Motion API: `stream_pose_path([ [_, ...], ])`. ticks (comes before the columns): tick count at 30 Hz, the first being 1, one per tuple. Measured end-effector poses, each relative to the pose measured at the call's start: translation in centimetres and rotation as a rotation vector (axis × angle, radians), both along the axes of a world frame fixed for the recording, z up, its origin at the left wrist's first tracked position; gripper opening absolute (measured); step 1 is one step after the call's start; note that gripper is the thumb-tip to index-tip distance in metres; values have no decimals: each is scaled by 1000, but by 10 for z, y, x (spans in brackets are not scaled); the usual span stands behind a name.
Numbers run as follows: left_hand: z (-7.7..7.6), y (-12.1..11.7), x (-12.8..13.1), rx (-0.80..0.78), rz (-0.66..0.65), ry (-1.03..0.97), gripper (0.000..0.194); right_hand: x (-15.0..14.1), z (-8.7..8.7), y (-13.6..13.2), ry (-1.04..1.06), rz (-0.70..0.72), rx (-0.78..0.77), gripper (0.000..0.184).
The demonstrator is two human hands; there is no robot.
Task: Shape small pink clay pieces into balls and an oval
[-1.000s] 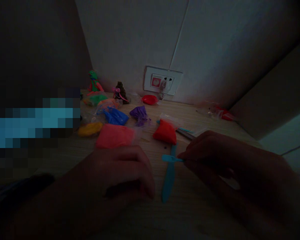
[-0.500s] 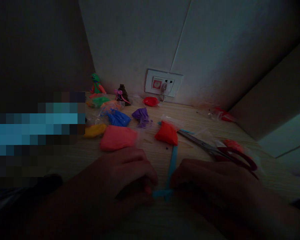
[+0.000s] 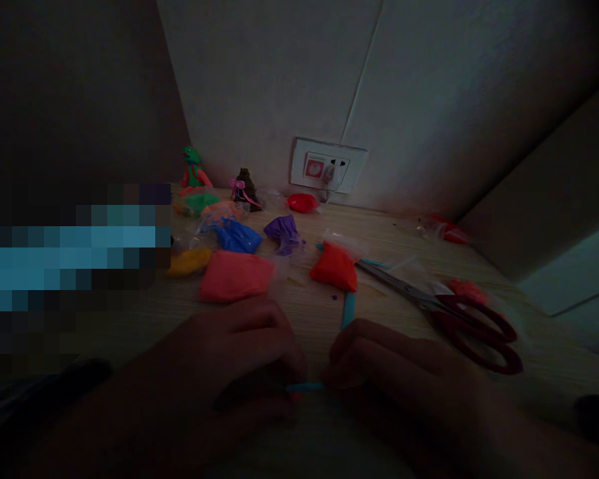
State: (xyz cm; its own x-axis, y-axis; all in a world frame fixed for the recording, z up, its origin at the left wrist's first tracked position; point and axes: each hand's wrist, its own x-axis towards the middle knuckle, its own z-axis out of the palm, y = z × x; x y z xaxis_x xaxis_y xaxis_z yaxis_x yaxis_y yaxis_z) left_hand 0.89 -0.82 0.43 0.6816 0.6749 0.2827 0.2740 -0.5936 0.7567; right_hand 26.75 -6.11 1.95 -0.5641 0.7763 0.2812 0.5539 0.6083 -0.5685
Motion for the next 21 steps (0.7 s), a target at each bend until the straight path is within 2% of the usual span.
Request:
stream_pose_path([
  [2,1,0,-1,-7,7,24,26,2,0,-1,4,20,43,25],
  [6,3,2,2,-17,31,28,16,4,7,0,-47,43,30,26],
  [10,4,4,1,24,21,27,16,4,5,3,-67,57,86,44],
  [12,6,5,-1,61,-4,24,19,3,0,2,-32,44,56,47],
  [17,12,8,-2,145,-67,1,29,-3,-13,-7,81,-91,-100,37],
  [21,12,12,0,163,-99,-28,31,-3,-11,-8,72,-111,8,37],
])
